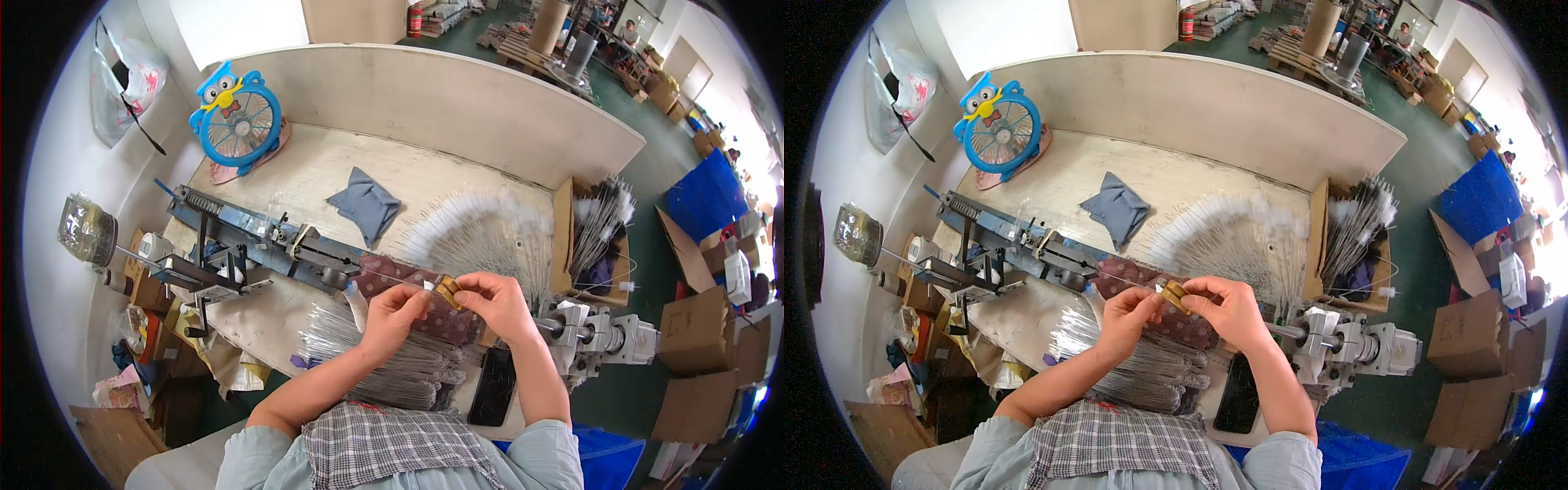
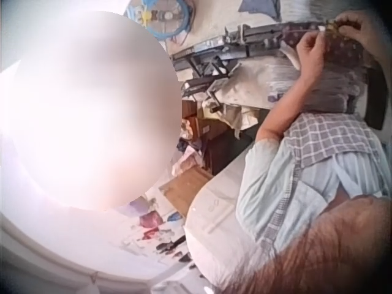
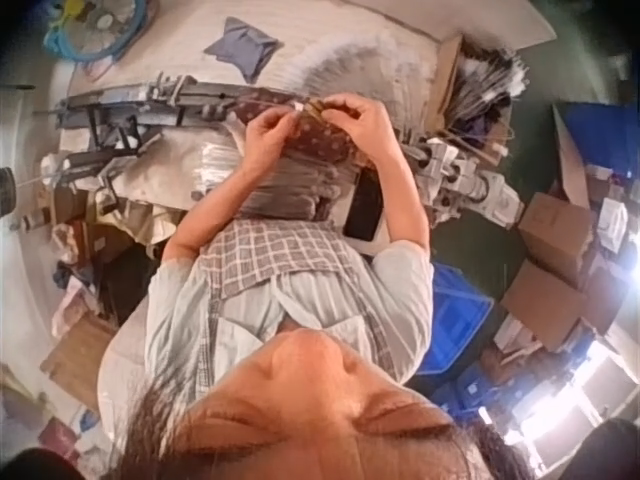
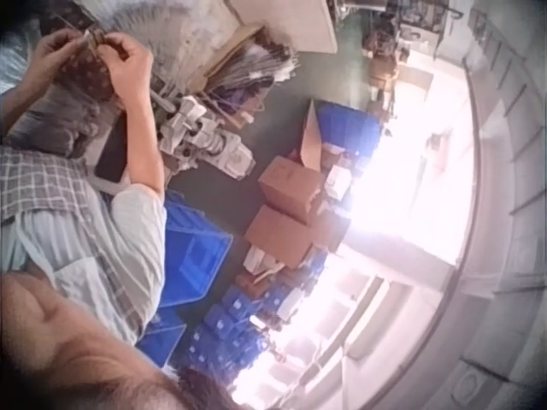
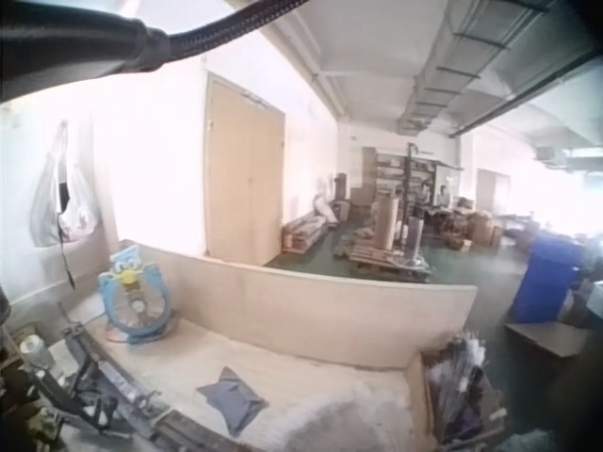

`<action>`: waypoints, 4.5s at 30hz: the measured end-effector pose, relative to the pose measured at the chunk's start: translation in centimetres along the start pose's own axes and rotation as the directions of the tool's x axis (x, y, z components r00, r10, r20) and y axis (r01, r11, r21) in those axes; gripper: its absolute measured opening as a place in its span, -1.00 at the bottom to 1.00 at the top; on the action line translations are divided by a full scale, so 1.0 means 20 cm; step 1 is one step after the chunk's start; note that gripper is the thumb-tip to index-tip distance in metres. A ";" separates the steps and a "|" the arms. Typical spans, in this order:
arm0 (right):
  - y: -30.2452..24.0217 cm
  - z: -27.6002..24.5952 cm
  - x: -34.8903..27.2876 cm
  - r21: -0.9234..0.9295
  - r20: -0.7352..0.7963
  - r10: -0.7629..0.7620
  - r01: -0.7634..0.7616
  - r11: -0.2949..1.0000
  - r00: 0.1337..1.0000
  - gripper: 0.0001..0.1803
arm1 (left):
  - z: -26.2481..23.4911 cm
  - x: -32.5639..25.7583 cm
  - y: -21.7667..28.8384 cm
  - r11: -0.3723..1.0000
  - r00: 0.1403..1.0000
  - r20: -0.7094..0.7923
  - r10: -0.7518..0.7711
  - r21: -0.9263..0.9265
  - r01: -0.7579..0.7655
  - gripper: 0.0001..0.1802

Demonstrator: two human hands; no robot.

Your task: Assembling medical swabs or personal hygiene components at a factory workstation machine.

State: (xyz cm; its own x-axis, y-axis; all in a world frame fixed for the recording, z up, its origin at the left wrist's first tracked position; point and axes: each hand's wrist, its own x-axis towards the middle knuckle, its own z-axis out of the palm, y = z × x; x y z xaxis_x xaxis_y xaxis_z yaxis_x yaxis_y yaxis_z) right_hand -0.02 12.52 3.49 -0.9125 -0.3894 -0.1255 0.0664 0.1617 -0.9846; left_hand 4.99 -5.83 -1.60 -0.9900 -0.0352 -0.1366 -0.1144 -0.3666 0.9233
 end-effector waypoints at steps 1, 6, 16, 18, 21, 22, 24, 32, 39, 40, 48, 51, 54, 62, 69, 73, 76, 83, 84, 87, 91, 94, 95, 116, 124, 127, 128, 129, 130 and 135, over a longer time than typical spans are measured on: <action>0.01 0.00 0.00 0.007 0.004 0.018 -0.018 1.000 1.000 -0.76 | 0.00 0.00 0.00 0.999 1.000 0.020 -0.008 0.033 0.007 -0.84; 0.01 0.00 -0.02 0.073 0.011 0.023 -0.024 0.997 1.000 -0.77 | 0.01 0.01 0.01 0.995 0.999 0.020 -0.026 0.093 0.024 -0.83; -0.10 0.22 0.14 -0.756 0.005 -0.570 0.376 0.536 0.822 -0.85 | -0.10 -0.02 0.08 0.958 0.954 -0.277 -0.113 -0.286 0.030 -0.84; -0.09 0.32 0.22 -0.782 0.003 -0.581 0.364 0.506 0.814 -0.87 | -0.11 -0.02 0.10 0.946 0.953 -0.259 -0.155 -0.316 0.068 -0.85; -0.10 0.39 0.28 -0.719 0.085 -0.317 0.278 0.637 0.945 -0.80 | -0.13 -0.02 0.12 0.917 0.944 -0.227 -0.241 -0.373 0.145 -0.83; -0.10 0.39 0.28 -0.707 0.100 -0.363 0.323 0.629 0.926 -0.80 | -0.14 -0.02 0.12 0.897 0.942 -0.202 -0.267 -0.408 0.167 -0.82; -0.12 0.38 0.25 -0.675 0.072 -0.288 0.259 0.691 0.955 -0.80 | -0.15 -0.03 0.11 0.908 0.943 -0.213 -0.257 -0.387 0.160 -0.81; -0.15 0.34 0.26 -0.468 0.065 0.037 -0.002 0.884 0.997 -0.79 | -0.14 -0.04 0.11 0.981 0.975 -0.194 -0.107 -0.183 0.071 -0.63; -0.11 0.44 0.20 -0.720 0.059 -0.522 0.398 0.569 0.851 -0.75 | -0.13 -0.01 0.12 0.890 0.940 -0.225 -0.254 -0.434 0.137 -0.46; -0.10 0.46 0.19 -0.759 0.056 -0.579 0.412 0.505 0.813 -0.71 | -0.12 -0.01 0.11 0.892 0.946 -0.259 -0.195 -0.448 0.061 -0.50; -0.09 0.47 0.18 -0.822 0.039 -0.657 0.398 0.408 0.753 -0.70 | -0.12 -0.02 0.09 0.833 0.955 -0.229 -0.191 -0.552 0.034 -0.80; -0.08 0.46 0.17 -0.823 0.070 -0.690 0.433 0.368 0.720 -0.72 | -0.11 -0.03 0.09 0.831 0.961 -0.218 -0.169 -0.556 0.020 -0.85; -0.07 0.44 0.17 -0.811 0.086 -0.677 0.446 0.378 0.731 -0.75 | -0.11 -0.02 0.09 0.848 0.954 -0.261 -0.149 -0.530 -0.013 -0.86; -0.06 0.39 0.12 -0.797 0.062 -0.648 0.429 0.426 0.759 -0.75 | -0.10 -0.03 0.11 0.872 0.969 -0.212 -0.123 -0.490 0.003 -0.83; -0.07 0.44 0.15 -0.774 0.091 -0.643 0.460 0.435 0.761 -0.73 | -0.11 -0.02 0.10 0.859 0.954 -0.255 -0.157 -0.512 0.005 -0.84; -0.05 0.45 0.14 -0.772 0.082 -0.641 0.455 0.443 0.763 -0.71 | -0.12 -0.03 0.09 0.803 0.953 -0.242 -0.185 -0.597 0.004 -0.85; -0.04 0.47 0.14 -0.792 0.020 -0.654 0.411 0.452 0.756 -0.69 | -0.12 -0.02 0.10 0.787 0.952 -0.237 -0.192 -0.617 0.005 -0.86; -0.02 0.45 0.11 -0.846 -0.010 -0.732 0.384 0.369 0.682 -0.71 | -0.09 -0.03 0.11 0.832 0.957 -0.254 -0.138 -0.554 -0.027 -0.88; -0.02 0.45 0.11 -0.848 0.003 -0.733 0.389 0.359 0.681 -0.71 | -0.09 -0.03 0.10 0.840 0.951 -0.262 -0.164 -0.542 -0.004 -0.88; -0.02 0.43 0.11 -0.866 0.034 -0.723 0.382 0.324 0.690 -0.75 | -0.09 -0.02 0.10 0.848 0.956 -0.262 -0.131 -0.529 -0.029 -0.89; -0.03 0.43 0.11 -0.853 0.028 -0.714 0.389 0.348 0.699 -0.76 | -0.09 -0.02 0.10 0.848 0.951 -0.267 -0.158 -0.531 -0.008 -0.90; -0.04 0.44 0.12 -0.839 0.038 -0.707 0.407 0.361 0.706 -0.76 | -0.09 -0.03 0.09 0.836 0.950 -0.267 -0.159 -0.548 -0.014 -0.90; -0.04 0.44 0.13 -0.832 0.041 -0.697 0.410 0.373 0.716 -0.75 | -0.10 -0.03 0.09 0.818 0.953 -0.260 -0.158 -0.574 -0.021 -0.90; -0.03 0.47 0.15 -0.821 0.026 -0.728 0.431 0.376 0.685 -0.75 | -0.09 -0.02 0.07 0.825 0.956 -0.261 -0.134 -0.564 -0.039 -0.92; -0.05 0.46 0.13 -0.823 0.030 -0.709 0.420 0.382 0.704 -0.71 | -0.09 -0.02 0.08 0.814 0.943 -0.285 -0.171 -0.580 -0.028 -0.80; -0.06 0.42 0.09 -0.844 -0.002 -0.662 0.354 0.404 0.749 -0.73 | -0.10 -0.02 0.09 0.809 0.952 -0.247 -0.183 -0.588 0.003 -0.65; -0.07 0.40 0.09 -0.872 -0.023 -0.621 0.287 0.395 0.784 -0.75 | -0.10 -0.02 0.10 0.811 0.969 -0.198 -0.144 -0.585 0.001 -0.57; -0.07 0.39 0.08 -0.871 -0.016 -0.636 0.302 0.388 0.772 -0.75 | -0.10 -0.02 0.10 0.807 0.959 -0.218 -0.181 -0.591 0.018 -0.57; -0.07 0.38 0.07 -0.871 0.016 -0.605 0.309 0.383 0.796 -0.77 | -0.10 -0.02 0.11 0.813 0.957 -0.225 -0.184 -0.582 0.020 -0.54; -0.08 0.39 0.05 -0.864 0.080 -0.587 0.350 0.362 0.806 -0.84 | -0.11 -0.04 0.14 0.852 0.952 -0.235 -0.195 -0.521 0.046 -0.43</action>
State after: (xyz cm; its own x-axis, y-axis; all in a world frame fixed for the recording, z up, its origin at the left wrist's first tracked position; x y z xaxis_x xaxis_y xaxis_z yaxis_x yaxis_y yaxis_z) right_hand 2.12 4.91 3.94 -0.7416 -0.4814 0.4672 -0.6440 0.7059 -0.2949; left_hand 5.67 -8.76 0.28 -0.9012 -0.1802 -0.3941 -0.0998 -0.7988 0.5932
